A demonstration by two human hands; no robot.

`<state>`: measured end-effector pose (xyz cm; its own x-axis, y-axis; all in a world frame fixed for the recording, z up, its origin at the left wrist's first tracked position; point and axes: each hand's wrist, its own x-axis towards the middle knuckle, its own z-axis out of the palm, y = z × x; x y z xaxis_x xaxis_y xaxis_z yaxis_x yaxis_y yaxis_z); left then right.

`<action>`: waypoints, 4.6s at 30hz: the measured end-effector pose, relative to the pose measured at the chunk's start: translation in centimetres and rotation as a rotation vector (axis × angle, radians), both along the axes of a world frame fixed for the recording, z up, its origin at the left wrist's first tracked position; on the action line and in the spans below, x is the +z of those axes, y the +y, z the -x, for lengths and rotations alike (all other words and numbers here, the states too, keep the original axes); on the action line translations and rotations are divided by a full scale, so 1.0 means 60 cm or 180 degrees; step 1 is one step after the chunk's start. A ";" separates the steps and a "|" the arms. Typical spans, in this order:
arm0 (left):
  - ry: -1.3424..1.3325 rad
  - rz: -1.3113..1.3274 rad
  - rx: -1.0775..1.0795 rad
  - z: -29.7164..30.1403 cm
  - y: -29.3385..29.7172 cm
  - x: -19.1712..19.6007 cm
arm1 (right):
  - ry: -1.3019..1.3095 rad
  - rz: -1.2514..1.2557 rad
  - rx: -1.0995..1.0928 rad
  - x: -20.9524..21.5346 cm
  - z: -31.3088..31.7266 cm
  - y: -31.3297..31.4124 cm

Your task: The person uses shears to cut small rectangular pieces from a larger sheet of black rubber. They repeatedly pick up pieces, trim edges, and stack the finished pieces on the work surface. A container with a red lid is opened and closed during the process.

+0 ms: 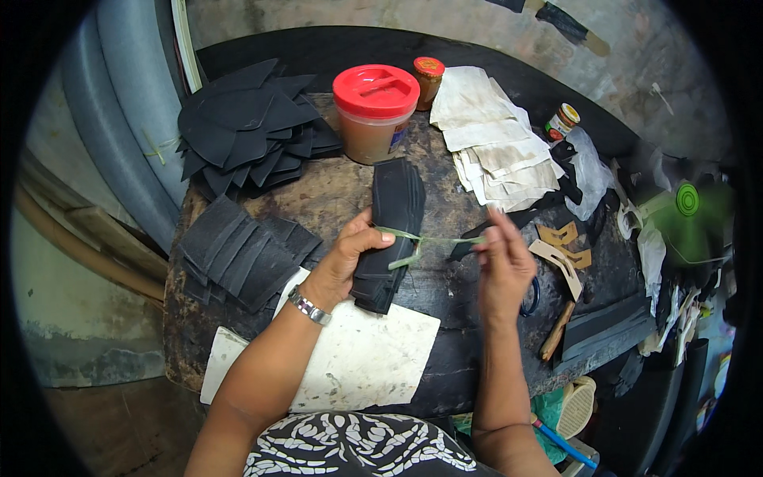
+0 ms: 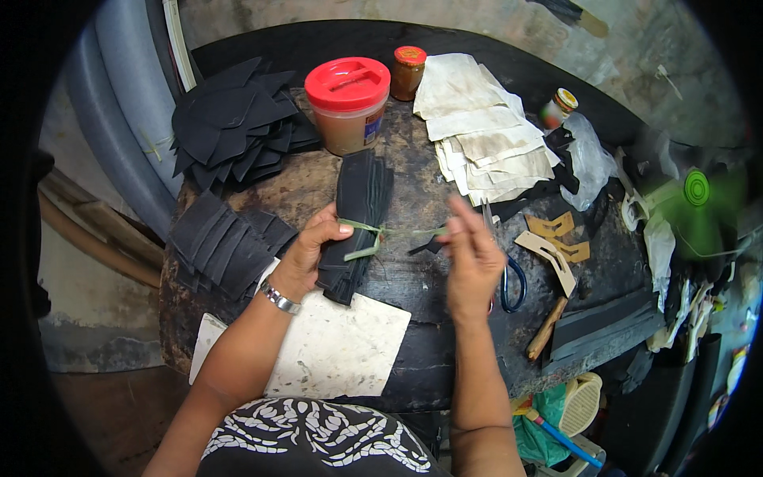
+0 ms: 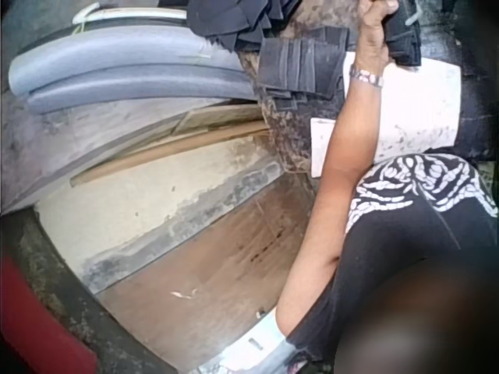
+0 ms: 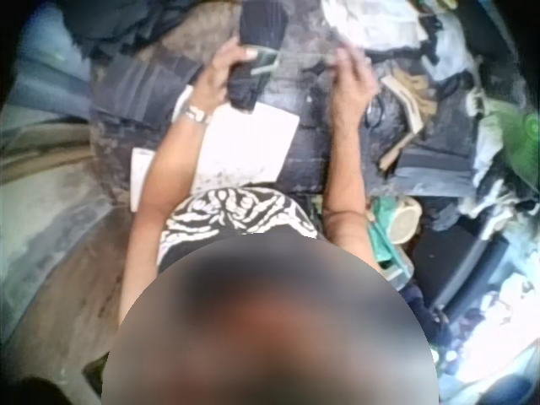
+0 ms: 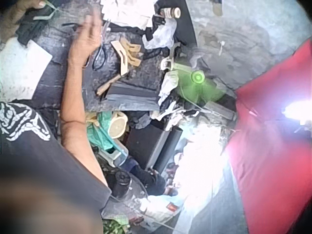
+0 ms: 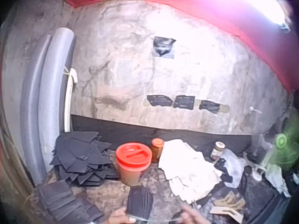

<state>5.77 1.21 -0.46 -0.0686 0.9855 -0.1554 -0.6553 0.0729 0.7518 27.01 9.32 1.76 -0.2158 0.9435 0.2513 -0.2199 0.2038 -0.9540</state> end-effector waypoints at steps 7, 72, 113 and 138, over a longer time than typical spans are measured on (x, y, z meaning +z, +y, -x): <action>0.0196 -0.0136 -0.0141 -0.013 0.001 0.011 | -0.0877 -0.0345 -0.0738 0.000 -0.020 0.035; 0.5252 -0.1537 -0.0528 -0.041 -0.011 0.049 | -0.4706 -0.1703 -0.0825 -0.036 -0.119 0.021; 0.6203 -0.1201 -0.0412 0.006 0.051 0.024 | -0.4615 -0.0751 -0.0673 0.004 -0.290 0.127; 0.3941 -0.1366 0.1318 -0.059 -0.165 0.096 | -0.0358 0.0331 0.1425 0.105 0.049 -0.161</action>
<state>9.28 -8.71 5.30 -0.2360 0.8140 0.5308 0.5367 -0.3462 0.7695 24.04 -0.36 8.04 -0.6277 0.7703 0.1122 -0.1584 0.0147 -0.9873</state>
